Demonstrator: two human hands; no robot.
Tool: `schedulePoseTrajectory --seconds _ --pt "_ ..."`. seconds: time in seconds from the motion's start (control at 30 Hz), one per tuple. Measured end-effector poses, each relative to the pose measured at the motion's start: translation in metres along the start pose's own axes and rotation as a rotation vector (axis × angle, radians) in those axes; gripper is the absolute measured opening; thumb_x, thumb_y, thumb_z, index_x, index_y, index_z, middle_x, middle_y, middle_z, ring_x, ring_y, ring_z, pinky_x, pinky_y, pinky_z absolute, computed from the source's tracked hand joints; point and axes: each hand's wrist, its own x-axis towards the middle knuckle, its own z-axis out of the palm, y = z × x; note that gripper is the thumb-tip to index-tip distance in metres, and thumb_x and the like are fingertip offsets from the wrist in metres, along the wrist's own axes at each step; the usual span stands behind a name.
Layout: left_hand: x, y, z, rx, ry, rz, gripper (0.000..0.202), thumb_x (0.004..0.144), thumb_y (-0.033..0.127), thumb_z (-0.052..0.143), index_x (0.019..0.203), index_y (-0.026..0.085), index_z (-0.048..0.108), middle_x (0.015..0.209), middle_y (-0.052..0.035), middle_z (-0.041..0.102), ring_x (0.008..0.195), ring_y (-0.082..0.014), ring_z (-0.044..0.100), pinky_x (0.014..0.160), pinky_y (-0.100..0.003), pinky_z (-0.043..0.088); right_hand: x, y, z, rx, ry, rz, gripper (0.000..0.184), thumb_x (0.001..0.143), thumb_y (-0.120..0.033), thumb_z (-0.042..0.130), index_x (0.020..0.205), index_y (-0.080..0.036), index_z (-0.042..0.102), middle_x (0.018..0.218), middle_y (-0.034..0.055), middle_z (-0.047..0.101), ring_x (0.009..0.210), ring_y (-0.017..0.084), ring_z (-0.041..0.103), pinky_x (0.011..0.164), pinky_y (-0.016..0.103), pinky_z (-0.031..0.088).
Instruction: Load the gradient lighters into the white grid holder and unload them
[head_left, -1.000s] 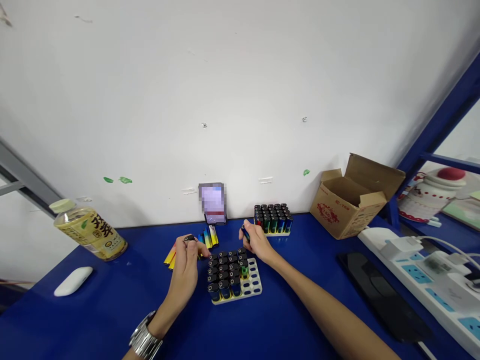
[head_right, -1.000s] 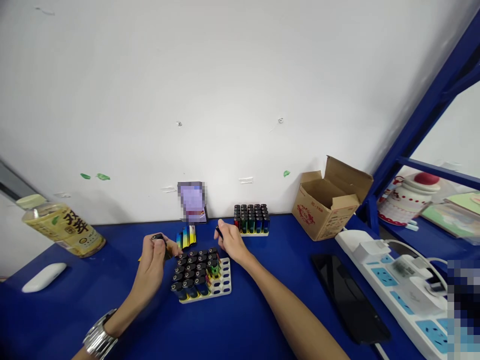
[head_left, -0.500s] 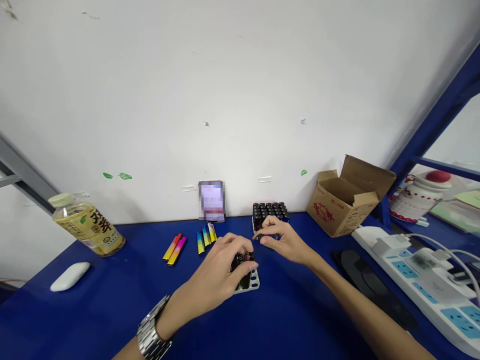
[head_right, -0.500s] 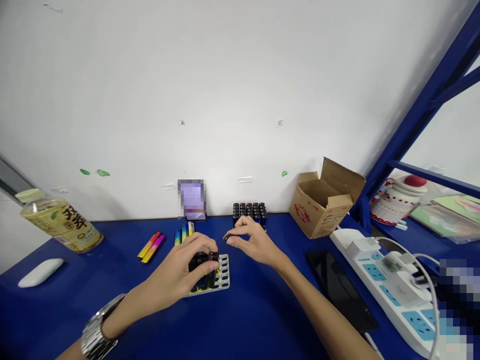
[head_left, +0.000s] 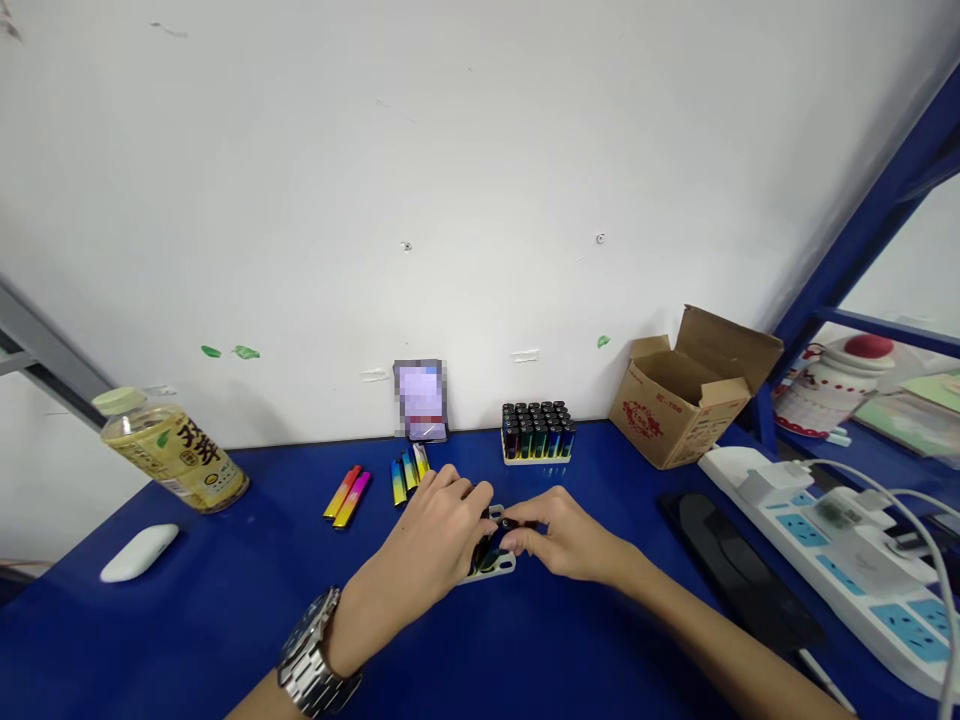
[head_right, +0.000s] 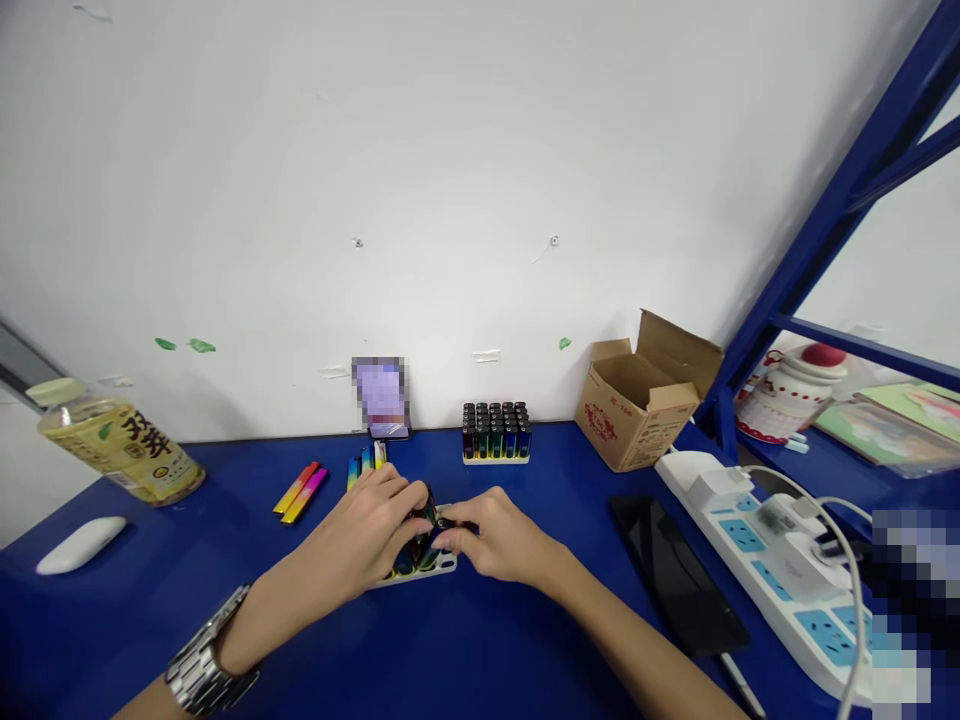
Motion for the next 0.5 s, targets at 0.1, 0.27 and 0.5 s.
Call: schedulePoseTrajectory --seconds 0.1,0.27,0.5 --pt "0.0 0.0 0.002 0.017 -0.017 0.028 0.024 0.093 0.023 0.042 0.07 0.019 0.051 0.069 -0.0038 0.053 0.071 -0.0193 0.041 0.063 -0.033 0.034 0.001 -0.007 -0.002 -0.24 -0.03 -0.069 0.027 0.091 -0.024 0.047 0.069 -0.017 0.061 0.058 0.0014 0.057 0.049 0.012 0.043 0.051 0.025 0.028" --pt "-0.001 -0.004 0.001 -0.065 -0.027 0.059 0.029 0.094 0.022 0.04 0.069 0.017 0.055 0.071 -0.004 0.053 0.073 -0.0187 0.041 0.066 -0.033 0.036 0.002 -0.019 -0.008 -0.398 -0.092 -0.035 0.018 0.089 -0.015 0.051 0.074 -0.018 0.061 0.065 0.0038 0.062 0.055 0.015 0.051 0.052 0.026 0.027" --pt "-0.006 0.002 -0.009 -0.087 -0.046 0.032 0.032 0.096 0.028 0.035 0.089 0.02 0.065 0.083 -0.0044 0.052 0.078 -0.0183 0.043 0.07 -0.033 0.037 0.005 -0.017 0.003 -0.346 -0.11 -0.004 0.021 0.091 -0.025 0.053 0.081 -0.018 0.07 0.07 0.005 0.068 0.058 0.016 0.057 0.053 0.025 0.03"
